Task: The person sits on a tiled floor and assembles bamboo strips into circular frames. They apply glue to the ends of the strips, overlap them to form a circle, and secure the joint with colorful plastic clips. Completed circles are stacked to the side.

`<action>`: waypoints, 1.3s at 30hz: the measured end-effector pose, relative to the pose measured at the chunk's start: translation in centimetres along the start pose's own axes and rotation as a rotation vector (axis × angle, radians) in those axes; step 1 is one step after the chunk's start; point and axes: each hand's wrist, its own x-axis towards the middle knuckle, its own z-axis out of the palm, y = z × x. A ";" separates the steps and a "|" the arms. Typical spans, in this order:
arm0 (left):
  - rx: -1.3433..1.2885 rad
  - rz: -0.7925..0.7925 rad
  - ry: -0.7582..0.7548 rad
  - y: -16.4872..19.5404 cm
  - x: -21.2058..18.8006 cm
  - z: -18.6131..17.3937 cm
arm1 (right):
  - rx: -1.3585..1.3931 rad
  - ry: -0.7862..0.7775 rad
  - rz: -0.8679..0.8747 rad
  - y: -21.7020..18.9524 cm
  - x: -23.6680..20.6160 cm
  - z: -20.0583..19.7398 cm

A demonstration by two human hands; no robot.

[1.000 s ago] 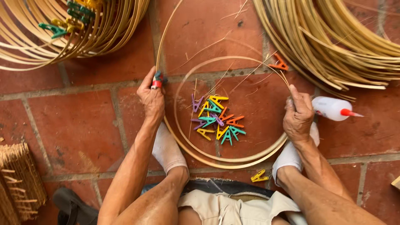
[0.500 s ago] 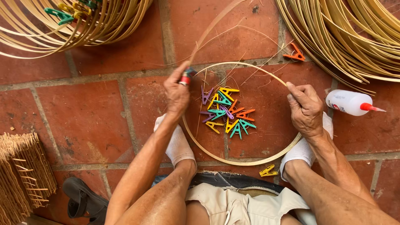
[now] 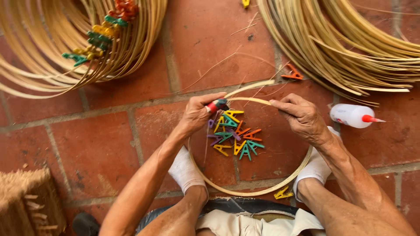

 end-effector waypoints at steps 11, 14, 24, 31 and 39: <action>0.504 -0.095 -0.419 11.5 2.6 7.7 | 0.268 -0.013 0.270 -3.8 -1.8 -3.5; 0.492 -0.110 -0.432 12.0 2.1 8.4 | 0.284 -0.043 0.319 -4.1 -1.9 -3.7; 0.490 -0.107 -0.376 11.1 1.3 8.1 | 0.322 -0.073 0.370 -2.7 -1.9 -2.6; 0.415 0.004 -0.052 8.9 4.9 6.0 | 0.322 0.138 0.386 0.6 1.0 -1.7; 0.121 -0.088 0.088 14.6 1.1 1.3 | 0.634 0.155 0.641 -3.2 0.1 -7.3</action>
